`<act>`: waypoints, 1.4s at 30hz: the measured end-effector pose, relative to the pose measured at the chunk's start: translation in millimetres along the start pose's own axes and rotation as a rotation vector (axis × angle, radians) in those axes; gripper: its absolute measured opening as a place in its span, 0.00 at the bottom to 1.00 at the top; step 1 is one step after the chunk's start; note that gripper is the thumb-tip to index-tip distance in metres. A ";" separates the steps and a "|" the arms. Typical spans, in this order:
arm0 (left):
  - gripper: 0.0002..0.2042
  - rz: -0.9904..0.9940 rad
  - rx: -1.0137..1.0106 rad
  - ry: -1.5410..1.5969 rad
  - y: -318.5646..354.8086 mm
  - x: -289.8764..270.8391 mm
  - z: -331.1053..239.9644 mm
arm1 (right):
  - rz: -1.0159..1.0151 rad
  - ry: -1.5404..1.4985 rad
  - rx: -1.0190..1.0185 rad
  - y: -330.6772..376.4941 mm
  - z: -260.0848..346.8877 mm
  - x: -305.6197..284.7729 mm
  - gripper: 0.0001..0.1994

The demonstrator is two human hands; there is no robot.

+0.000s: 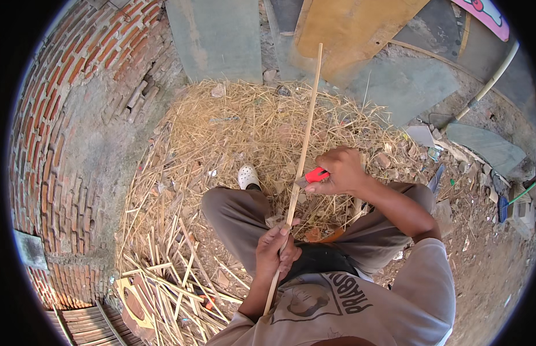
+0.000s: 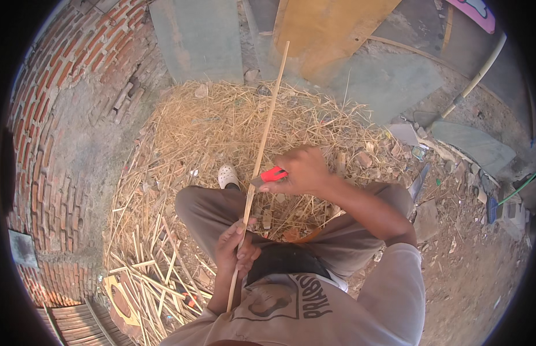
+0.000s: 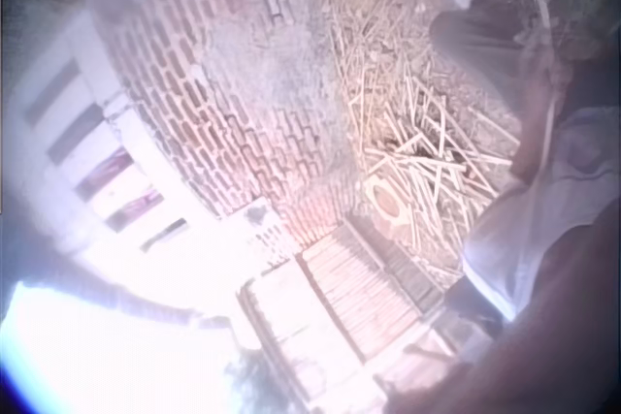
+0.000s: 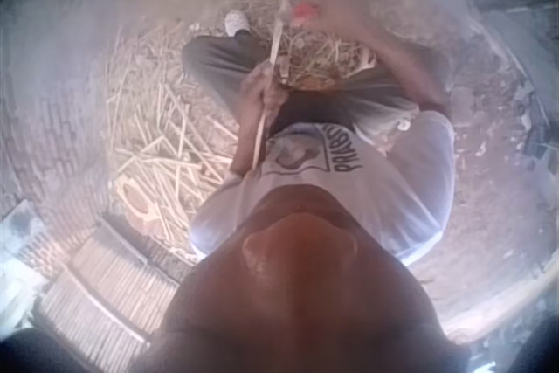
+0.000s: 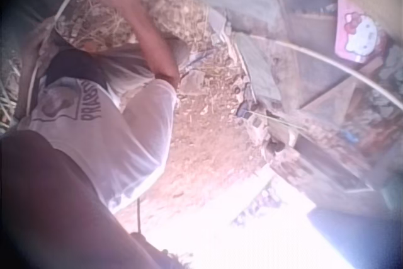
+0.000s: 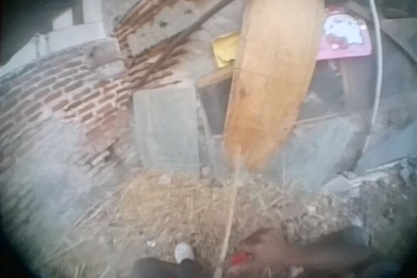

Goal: The person sits on the ground and uses a red utility knife to peel the outer layer off a long bamboo stick. They hold the stick with their left hand and scrape the blade along its length with their right hand, removing thin strips of material.

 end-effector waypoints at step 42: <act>0.12 0.148 -0.252 -0.145 34.2 28.6 35.0 | -0.053 0.100 0.815 10.8 -198.6 -66.1 0.40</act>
Point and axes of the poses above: each hand's wrist, its own y-axis away from the middle knuckle, its own x-axis out of the palm, z = x × y, the point moved 10 cm from there along -y, towards the middle knuckle, and after that the axes turned 7 degrees about z, right-handed, at the moved point
